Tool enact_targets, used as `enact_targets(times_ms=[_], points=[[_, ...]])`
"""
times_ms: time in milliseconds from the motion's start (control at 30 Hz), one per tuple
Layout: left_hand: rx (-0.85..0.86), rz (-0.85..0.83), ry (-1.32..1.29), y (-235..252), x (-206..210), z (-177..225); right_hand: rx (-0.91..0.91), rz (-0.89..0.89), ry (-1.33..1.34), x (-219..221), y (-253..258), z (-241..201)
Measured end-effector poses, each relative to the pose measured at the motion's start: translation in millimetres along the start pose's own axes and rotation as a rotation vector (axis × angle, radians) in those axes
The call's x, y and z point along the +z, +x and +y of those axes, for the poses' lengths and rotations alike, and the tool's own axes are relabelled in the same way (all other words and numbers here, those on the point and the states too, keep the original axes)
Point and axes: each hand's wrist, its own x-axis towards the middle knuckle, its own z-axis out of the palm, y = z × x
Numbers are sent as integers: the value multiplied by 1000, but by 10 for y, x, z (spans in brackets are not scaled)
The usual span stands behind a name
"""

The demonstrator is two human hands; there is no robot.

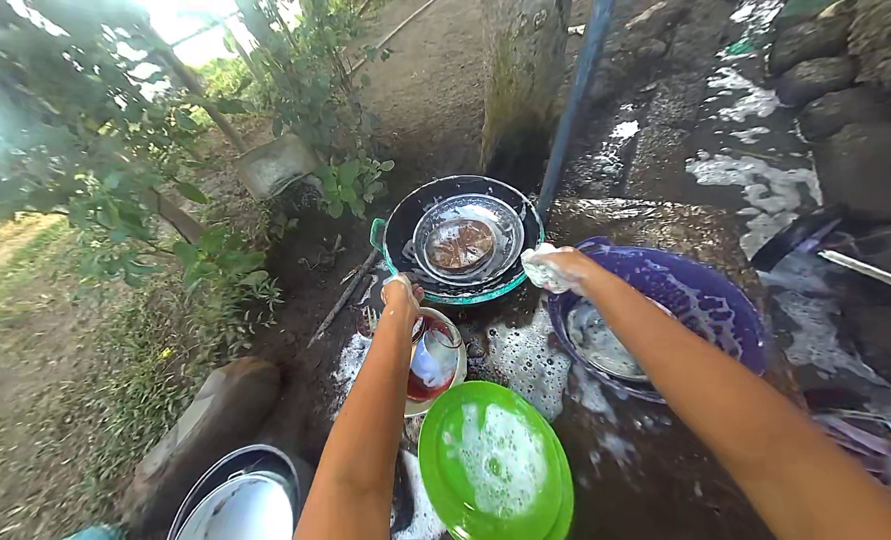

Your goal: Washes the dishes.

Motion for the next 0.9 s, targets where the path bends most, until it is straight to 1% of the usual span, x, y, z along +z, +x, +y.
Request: enact_targets(times_ms=[100,133,200,267,367,433,500,633,700,733,767,833,900], points=[[-15,-36,-67,157,22,15,57,-25,256,2,13,45],[-23,-78,-70,191,36,25,66,-45,300,15,-4,37],[-9,-134,4,186,104,61,64,-73,341,53,-69,6],[38,-114,129,95,200,127,25,-94,334,70,-136,-5],[73,-109,200,28,299,224,-60,-163,288,59,-222,30],[73,-132,155,-17,350,264,-100,-245,293,62,-305,100],[59,-193,43,-85,381,296,-117,-308,265,100,-432,203],[64,-253,-13,-260,457,416,-44,-295,223,289,-581,258],[66,-271,-12,-364,469,540,-111,-238,225,439,-535,177],[62,-273,-1,-407,475,590,-198,-191,167,510,-481,129],[56,-270,10,-428,481,622,-312,-131,47,577,-408,78],[39,-257,5,-425,473,624,-489,-33,-354,706,-237,-8],[39,-234,-5,-395,465,580,-561,-12,-741,863,-122,-5]])
